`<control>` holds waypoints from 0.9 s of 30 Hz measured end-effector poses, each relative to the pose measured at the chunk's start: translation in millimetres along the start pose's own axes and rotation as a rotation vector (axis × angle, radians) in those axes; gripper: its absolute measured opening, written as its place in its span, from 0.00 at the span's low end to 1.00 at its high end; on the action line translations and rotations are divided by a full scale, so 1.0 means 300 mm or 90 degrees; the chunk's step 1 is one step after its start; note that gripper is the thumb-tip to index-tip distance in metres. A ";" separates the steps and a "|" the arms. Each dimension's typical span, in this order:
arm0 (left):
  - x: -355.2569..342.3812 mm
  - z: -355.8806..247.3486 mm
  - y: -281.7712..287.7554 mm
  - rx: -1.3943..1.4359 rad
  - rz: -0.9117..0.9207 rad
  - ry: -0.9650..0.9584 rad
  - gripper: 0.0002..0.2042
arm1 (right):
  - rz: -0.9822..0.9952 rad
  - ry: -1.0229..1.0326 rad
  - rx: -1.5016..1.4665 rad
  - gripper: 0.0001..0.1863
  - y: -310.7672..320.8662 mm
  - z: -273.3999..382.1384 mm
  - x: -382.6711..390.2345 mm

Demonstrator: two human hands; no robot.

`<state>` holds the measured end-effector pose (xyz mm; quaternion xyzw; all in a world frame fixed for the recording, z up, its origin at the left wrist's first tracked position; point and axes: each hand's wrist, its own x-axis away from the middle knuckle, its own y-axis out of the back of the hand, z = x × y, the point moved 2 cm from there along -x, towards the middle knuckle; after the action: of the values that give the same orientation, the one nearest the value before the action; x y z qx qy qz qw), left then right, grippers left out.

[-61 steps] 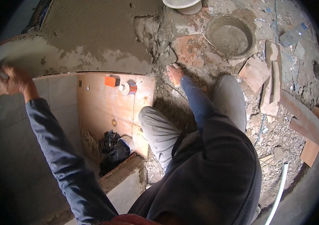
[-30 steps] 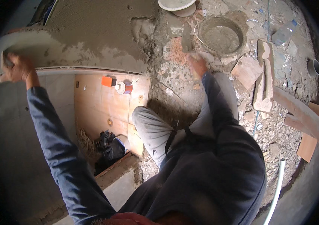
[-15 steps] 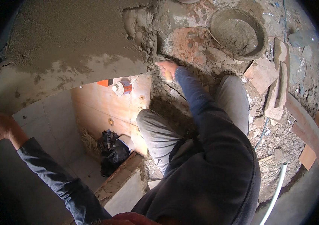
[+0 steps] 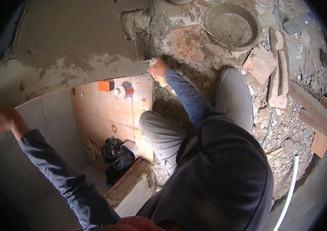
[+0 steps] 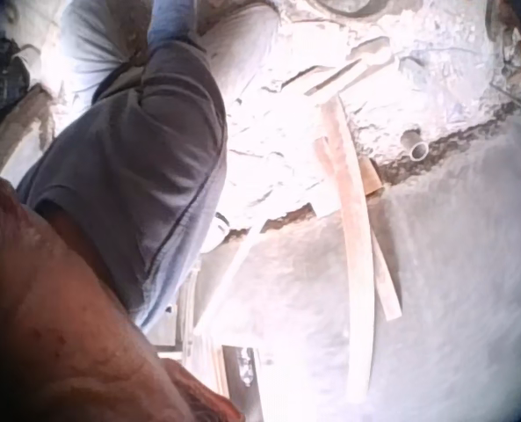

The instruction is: The person applies mortar from a bucket to the base of a wall using a trowel and smooths the applied layer with a wooden float.

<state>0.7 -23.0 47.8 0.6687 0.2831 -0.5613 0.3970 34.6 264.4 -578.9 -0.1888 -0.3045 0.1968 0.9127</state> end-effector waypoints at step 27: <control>0.085 -0.149 -0.053 -0.121 -0.046 -0.044 0.11 | 0.159 -0.152 -0.430 0.13 0.049 -0.095 -0.068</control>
<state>16.4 21.4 21.9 0.5977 0.3451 -0.5685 0.4478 33.9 260.7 -616.7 -0.4903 -0.4307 0.2156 0.7263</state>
